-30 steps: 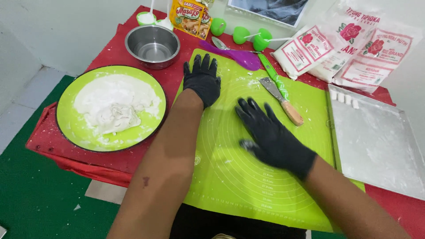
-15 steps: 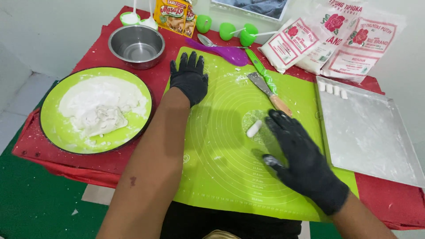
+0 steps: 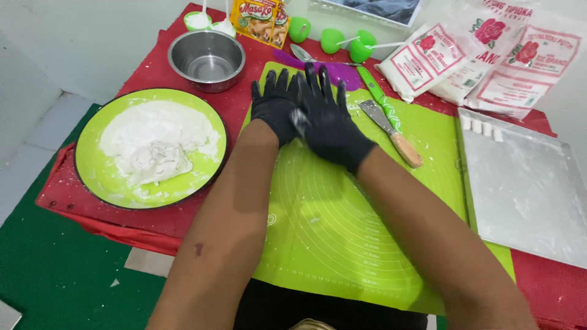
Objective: Shaping small pieces of dough into cylinders and placing them on a tray
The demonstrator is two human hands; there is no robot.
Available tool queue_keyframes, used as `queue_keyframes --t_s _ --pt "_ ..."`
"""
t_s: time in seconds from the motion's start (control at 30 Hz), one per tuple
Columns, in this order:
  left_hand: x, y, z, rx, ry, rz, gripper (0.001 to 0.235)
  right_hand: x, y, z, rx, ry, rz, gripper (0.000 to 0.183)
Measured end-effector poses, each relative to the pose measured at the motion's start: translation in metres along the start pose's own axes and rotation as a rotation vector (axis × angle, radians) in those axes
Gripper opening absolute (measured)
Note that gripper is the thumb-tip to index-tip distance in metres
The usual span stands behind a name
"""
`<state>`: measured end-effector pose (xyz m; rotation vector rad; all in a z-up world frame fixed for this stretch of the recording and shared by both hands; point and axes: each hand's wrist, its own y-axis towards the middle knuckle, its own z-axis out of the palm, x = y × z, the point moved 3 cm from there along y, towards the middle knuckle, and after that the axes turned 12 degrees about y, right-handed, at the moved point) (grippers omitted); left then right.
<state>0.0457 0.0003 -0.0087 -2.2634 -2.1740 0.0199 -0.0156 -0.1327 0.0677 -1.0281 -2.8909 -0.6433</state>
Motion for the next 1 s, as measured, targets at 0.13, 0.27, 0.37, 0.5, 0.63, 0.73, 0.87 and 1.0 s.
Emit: queue_keyframes --t_s 0.13,0.27,0.37,0.5,0.63,0.73,0.87,1.0 --pt "-0.003 -0.006 -0.013 -0.157 0.007 -0.003 0.078 -0.027 0.041 0.009 -0.175 -0.033 0.007 0.063" --pt "-0.002 -0.009 -0.016 -0.128 -0.06 -0.012 0.07 -0.037 0.051 -0.019 -0.213 0.455 0.028 0.049" --pt "-0.003 -0.006 -0.011 -0.17 -0.053 -0.02 0.068 -0.015 0.021 -0.043 -0.112 0.349 -0.092 0.058" --pt "-0.002 -0.014 -0.022 -0.016 -0.022 -0.022 0.067 -0.008 -0.046 -0.038 0.006 -0.09 -0.181 0.064" --pt "-0.004 -0.015 -0.024 0.017 -0.032 -0.003 0.067 0.025 -0.107 -0.07 0.143 0.084 -0.108 0.081" --pt "-0.004 -0.016 -0.023 0.019 -0.031 -0.012 0.067 0.046 -0.14 -0.101 0.208 0.132 -0.071 0.083" --pt "-0.004 -0.02 -0.028 -0.021 -0.056 -0.013 0.068 0.073 -0.165 -0.134 0.221 0.174 -0.089 0.073" --pt "-0.005 -0.007 -0.011 -0.146 -0.04 -0.039 0.065 0.074 -0.183 -0.155 0.185 0.245 -0.032 0.067"
